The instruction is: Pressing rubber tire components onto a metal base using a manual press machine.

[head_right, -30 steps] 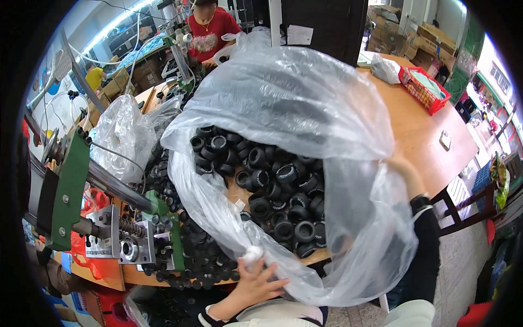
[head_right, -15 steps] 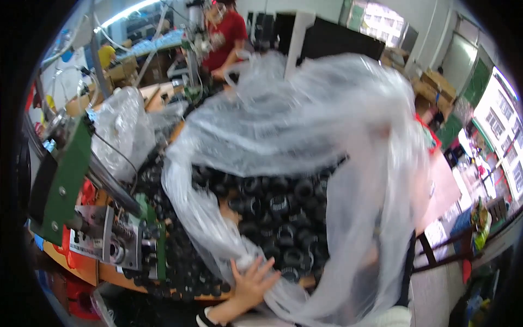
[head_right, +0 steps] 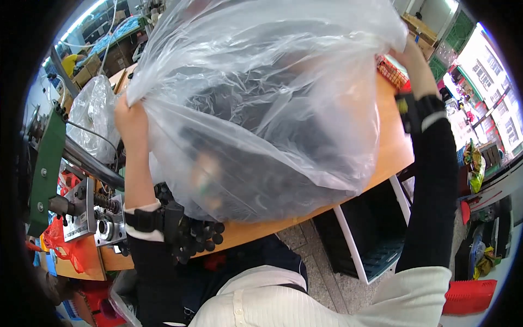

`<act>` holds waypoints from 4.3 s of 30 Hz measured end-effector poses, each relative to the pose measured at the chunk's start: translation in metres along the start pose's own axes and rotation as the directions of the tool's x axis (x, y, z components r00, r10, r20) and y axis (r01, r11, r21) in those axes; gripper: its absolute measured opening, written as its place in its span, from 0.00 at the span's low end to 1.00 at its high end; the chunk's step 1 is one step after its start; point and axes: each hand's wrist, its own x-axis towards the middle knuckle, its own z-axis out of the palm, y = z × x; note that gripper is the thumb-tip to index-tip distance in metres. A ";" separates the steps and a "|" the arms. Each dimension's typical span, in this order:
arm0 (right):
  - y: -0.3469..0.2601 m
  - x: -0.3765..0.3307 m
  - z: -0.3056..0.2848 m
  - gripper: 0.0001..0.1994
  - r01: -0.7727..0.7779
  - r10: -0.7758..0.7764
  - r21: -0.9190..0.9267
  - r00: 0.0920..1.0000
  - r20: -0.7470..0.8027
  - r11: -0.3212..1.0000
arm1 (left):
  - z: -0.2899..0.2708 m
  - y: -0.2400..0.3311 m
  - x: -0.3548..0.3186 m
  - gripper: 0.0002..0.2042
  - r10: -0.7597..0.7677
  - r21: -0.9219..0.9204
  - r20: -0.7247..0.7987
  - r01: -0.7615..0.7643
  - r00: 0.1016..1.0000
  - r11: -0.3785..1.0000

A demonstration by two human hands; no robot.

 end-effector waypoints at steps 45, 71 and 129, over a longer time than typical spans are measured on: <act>-0.243 -0.059 0.256 0.31 -0.422 0.585 0.608 0.806 -0.087 0.673 | 0.029 0.001 -0.289 0.48 0.094 0.052 0.438 -0.129 0.894 0.990; -0.191 -0.040 0.328 0.25 0.200 -0.089 -0.738 0.978 0.187 0.645 | 0.015 -0.003 -0.225 0.42 0.274 -0.021 0.644 -0.342 0.714 0.940; -0.375 -0.198 0.468 0.28 -0.135 -0.172 0.686 0.917 0.360 0.715 | -0.256 -0.094 -0.136 0.19 -0.067 0.334 -0.190 0.128 0.980 0.934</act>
